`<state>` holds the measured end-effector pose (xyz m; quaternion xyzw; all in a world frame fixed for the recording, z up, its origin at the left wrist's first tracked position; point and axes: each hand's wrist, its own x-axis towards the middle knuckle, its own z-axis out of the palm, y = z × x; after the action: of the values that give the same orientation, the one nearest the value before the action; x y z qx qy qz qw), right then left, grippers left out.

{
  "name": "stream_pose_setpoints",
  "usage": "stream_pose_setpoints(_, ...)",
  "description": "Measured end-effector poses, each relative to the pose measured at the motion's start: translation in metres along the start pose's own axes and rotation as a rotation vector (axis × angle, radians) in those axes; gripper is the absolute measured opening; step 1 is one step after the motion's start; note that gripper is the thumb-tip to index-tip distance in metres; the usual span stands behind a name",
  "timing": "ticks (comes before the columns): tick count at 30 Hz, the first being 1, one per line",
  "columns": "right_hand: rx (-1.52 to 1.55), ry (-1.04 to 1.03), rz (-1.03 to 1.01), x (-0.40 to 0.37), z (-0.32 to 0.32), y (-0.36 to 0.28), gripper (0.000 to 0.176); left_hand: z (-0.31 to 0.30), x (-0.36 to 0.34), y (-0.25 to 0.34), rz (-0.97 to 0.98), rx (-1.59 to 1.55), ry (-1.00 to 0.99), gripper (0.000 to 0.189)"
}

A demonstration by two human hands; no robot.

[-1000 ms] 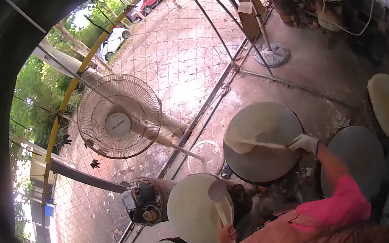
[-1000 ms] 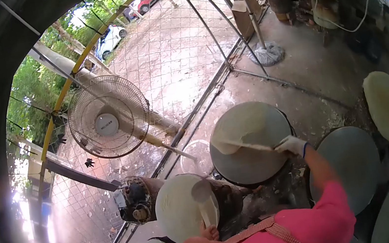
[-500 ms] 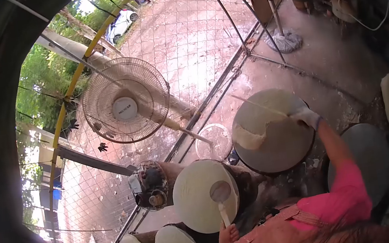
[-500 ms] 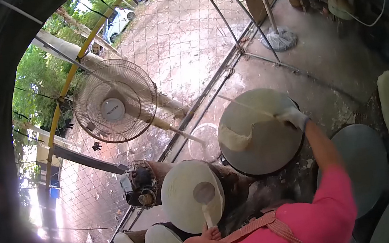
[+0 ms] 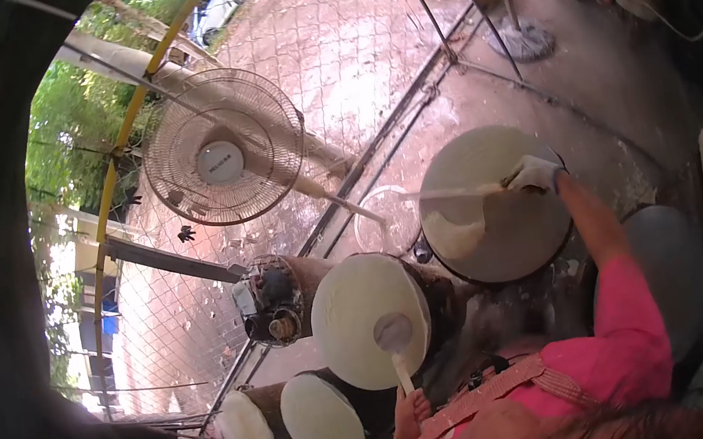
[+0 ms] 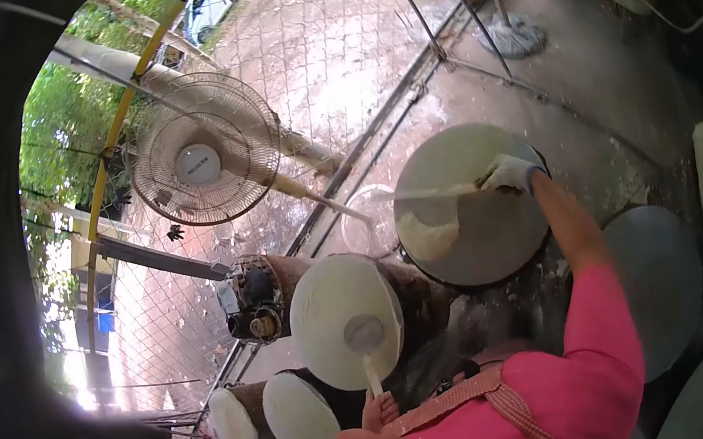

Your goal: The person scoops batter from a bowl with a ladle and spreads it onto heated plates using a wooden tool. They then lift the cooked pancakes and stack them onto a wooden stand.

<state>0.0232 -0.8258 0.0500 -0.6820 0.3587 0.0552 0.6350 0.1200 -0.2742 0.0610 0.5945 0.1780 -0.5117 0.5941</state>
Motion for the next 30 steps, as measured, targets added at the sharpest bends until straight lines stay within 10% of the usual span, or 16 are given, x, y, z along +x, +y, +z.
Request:
stream_pose_setpoints(7, -0.129, -0.314, -0.082, -0.035, -0.061, 0.132, 0.027, 0.000, -0.013, -0.014, -0.012, -0.131, 0.045, 0.025)
stream_pose_setpoints(13, 0.067, -0.046, 0.022, -0.031, -0.014, 0.011, 0.027, -0.003, -0.022, -0.019, 0.014, -0.126, 0.018, 0.036)
stream_pose_setpoints(18, -0.227, -0.276, -0.085, -0.013, -0.030, 0.126, 0.038, -0.015, -0.039, -0.012, 0.010, -0.150, 0.065, 0.017)
stream_pose_setpoints(22, 0.107, -0.034, 0.239, -0.220, -0.054, 0.189, 0.035, -0.074, -0.016, -0.011, -0.086, -0.119, -0.113, 0.046)
stream_pose_setpoints(26, 0.264, 0.586, 0.237, -0.329, 0.106, 0.166, 0.032, -0.113, 0.012, -0.005, -0.117, 0.040, -0.173, 0.058)
stream_pose_setpoints(30, 0.184, 0.814, -0.088, -0.224, 0.274, 0.140, 0.031, -0.117, -0.003, 0.014, -0.155, -0.021, -0.289, 0.059)
